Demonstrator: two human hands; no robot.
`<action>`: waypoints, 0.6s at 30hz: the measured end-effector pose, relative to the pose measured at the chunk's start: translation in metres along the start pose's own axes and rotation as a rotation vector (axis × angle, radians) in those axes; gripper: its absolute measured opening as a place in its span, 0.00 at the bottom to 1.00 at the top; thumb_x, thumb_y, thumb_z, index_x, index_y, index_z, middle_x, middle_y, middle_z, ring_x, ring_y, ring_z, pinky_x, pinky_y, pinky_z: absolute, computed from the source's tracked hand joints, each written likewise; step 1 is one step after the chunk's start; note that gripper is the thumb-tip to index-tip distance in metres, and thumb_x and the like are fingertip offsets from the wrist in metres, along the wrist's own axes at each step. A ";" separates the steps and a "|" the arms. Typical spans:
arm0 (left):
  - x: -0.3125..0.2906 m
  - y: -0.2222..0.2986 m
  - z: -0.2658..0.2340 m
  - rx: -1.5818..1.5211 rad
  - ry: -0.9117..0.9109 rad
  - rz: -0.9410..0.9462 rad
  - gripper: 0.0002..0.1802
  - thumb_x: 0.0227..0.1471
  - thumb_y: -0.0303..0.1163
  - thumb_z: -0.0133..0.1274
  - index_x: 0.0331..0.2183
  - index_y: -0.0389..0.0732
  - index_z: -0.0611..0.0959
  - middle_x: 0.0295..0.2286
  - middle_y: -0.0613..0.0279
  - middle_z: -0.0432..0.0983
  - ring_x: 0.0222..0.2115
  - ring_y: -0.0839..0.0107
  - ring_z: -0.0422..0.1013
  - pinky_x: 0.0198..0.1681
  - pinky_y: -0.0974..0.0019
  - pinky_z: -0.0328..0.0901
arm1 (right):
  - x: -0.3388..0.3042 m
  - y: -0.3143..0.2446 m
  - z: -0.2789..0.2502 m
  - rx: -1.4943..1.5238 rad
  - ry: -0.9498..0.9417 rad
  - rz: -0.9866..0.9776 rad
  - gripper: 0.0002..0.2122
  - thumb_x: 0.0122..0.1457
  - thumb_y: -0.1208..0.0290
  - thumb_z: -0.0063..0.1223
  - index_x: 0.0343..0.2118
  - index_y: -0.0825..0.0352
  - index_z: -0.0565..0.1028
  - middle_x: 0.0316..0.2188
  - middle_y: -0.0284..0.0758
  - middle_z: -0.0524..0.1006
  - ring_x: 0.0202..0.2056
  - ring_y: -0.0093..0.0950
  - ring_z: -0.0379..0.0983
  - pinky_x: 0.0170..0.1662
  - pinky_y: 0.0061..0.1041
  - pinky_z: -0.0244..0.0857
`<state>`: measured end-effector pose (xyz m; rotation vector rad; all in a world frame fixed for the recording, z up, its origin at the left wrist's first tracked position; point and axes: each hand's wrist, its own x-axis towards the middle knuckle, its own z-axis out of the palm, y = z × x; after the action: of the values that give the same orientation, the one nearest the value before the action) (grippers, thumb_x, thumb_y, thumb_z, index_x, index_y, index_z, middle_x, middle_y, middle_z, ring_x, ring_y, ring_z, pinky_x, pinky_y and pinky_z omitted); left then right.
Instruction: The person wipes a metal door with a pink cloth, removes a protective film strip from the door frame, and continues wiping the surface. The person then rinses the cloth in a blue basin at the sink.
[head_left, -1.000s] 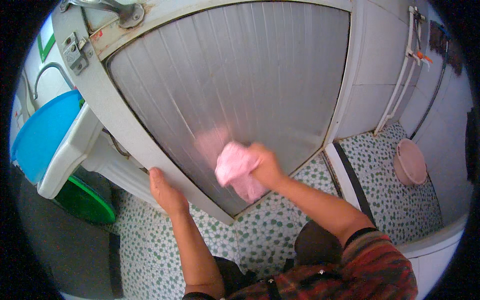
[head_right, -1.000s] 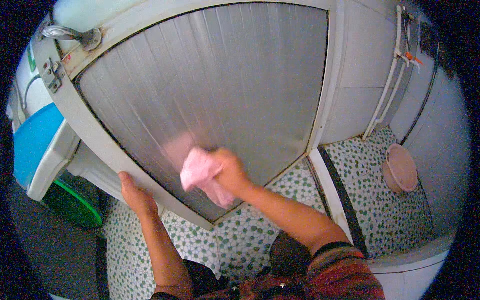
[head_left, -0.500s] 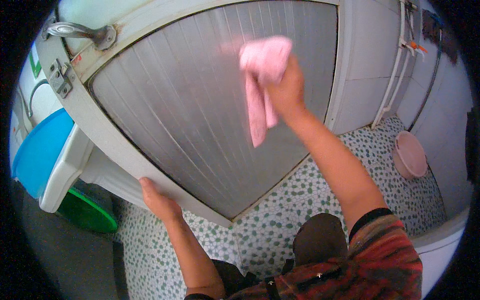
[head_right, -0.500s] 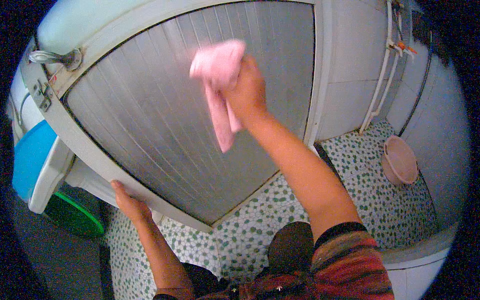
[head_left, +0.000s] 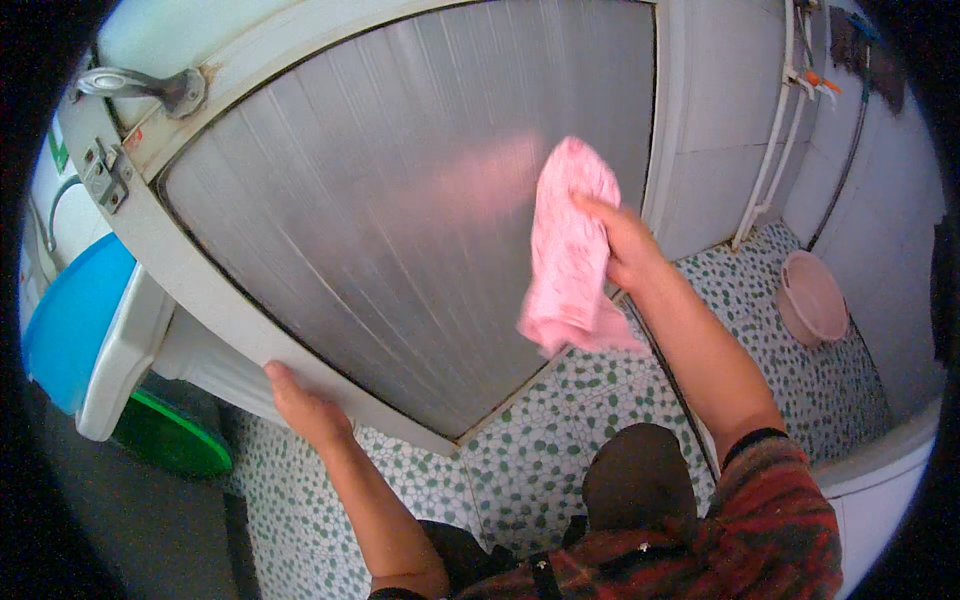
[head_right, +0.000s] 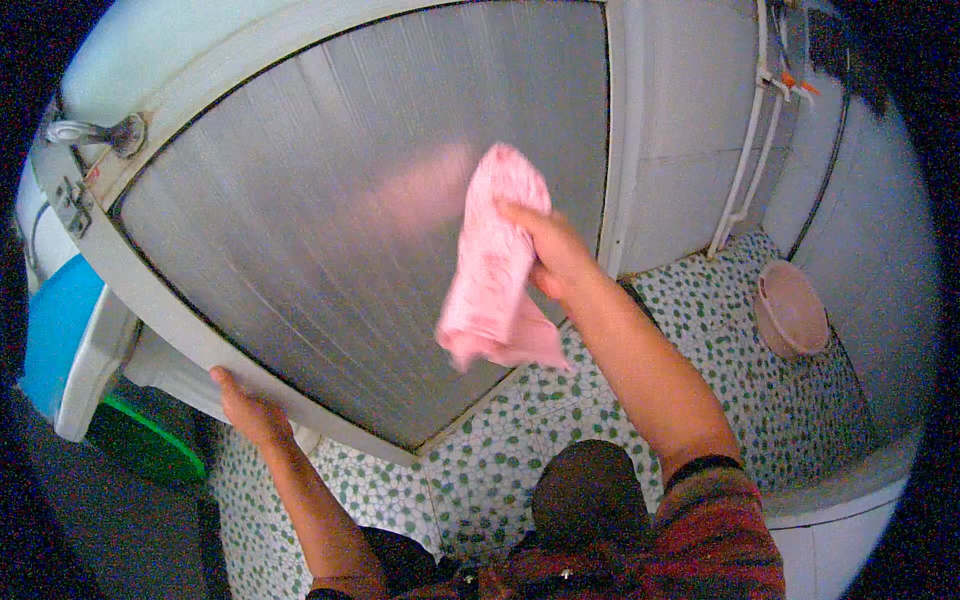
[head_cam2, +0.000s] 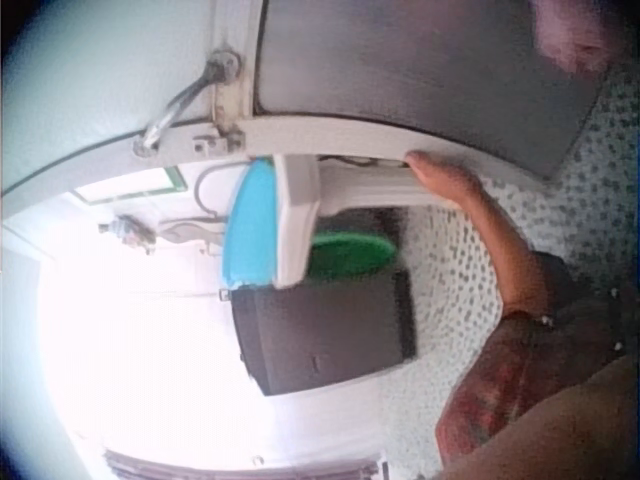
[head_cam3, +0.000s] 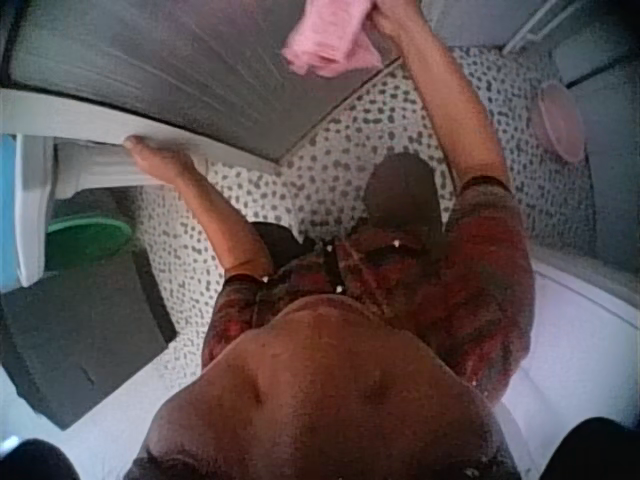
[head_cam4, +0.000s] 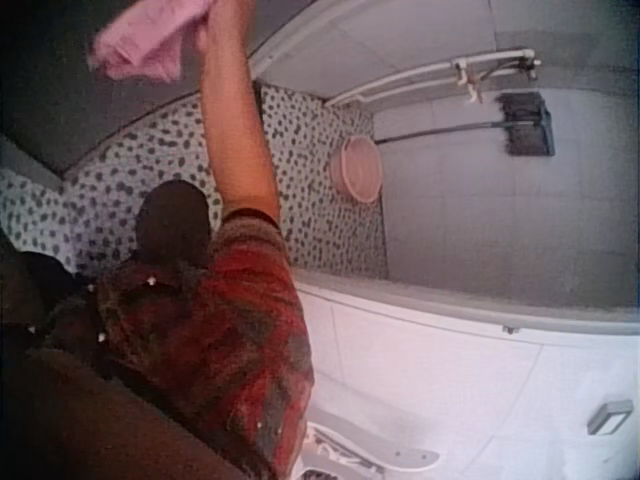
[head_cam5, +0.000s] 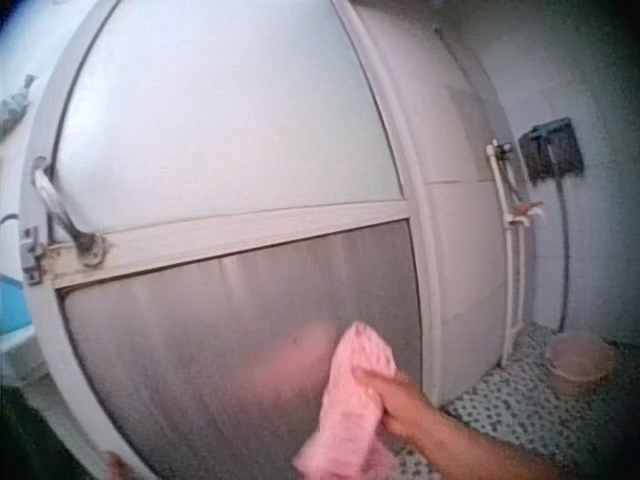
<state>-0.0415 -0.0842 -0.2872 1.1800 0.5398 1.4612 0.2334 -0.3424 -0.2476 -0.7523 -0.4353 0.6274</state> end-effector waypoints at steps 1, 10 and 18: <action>0.000 0.001 0.000 0.006 -0.007 -0.001 0.27 0.56 0.46 0.40 0.43 0.29 0.71 0.39 0.57 0.69 0.40 0.70 0.65 0.47 0.67 0.57 | 0.005 -0.010 0.013 -0.091 0.051 -0.173 0.17 0.49 0.70 0.57 0.40 0.72 0.70 0.35 0.38 0.75 0.36 0.30 0.74 0.40 0.30 0.69; -0.003 0.003 0.003 -0.135 0.021 -0.029 0.26 0.55 0.46 0.42 0.42 0.30 0.71 0.39 0.59 0.69 0.40 0.70 0.65 0.46 0.68 0.58 | 0.041 -0.022 0.082 -0.611 0.131 -0.679 0.14 0.48 0.72 0.58 0.37 0.72 0.71 0.31 0.35 0.75 0.31 0.22 0.73 0.34 0.22 0.66; -0.001 -0.001 0.001 -0.058 0.004 -0.025 0.25 0.56 0.45 0.41 0.42 0.30 0.71 0.39 0.59 0.68 0.40 0.71 0.64 0.47 0.68 0.56 | 0.041 -0.025 0.079 -0.776 0.169 -0.646 0.13 0.48 0.72 0.58 0.36 0.72 0.72 0.30 0.34 0.76 0.30 0.22 0.72 0.34 0.21 0.66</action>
<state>-0.0404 -0.0852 -0.2882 1.1216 0.5102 1.4484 0.2272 -0.2906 -0.1716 -1.3050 -0.7347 -0.2451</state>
